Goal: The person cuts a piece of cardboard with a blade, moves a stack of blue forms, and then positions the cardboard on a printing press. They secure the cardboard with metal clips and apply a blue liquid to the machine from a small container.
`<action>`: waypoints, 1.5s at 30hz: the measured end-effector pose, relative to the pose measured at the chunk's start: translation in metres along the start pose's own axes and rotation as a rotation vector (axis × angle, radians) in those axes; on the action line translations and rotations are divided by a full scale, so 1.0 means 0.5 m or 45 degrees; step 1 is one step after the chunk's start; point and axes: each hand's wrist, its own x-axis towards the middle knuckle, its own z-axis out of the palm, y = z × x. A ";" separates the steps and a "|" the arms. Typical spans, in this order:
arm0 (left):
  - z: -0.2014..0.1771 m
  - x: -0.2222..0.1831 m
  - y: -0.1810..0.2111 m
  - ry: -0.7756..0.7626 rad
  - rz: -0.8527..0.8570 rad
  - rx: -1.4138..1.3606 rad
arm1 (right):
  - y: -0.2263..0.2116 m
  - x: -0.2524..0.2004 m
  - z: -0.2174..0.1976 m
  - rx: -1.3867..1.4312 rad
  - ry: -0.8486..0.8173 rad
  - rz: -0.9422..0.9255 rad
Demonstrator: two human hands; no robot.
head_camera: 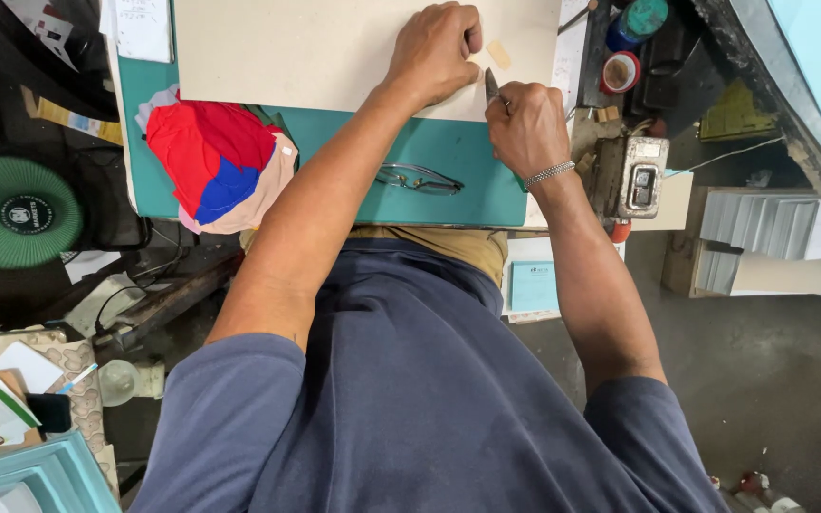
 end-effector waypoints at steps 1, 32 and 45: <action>-0.001 0.000 0.001 -0.001 0.000 -0.001 | 0.025 0.005 0.012 -0.001 0.000 0.001; -0.009 0.019 -0.009 -0.091 0.054 0.034 | 0.078 -0.023 -0.055 -0.210 -0.113 -0.207; -0.019 0.027 0.002 -0.202 -0.065 0.060 | 0.077 0.023 -0.018 -0.489 -0.049 -0.515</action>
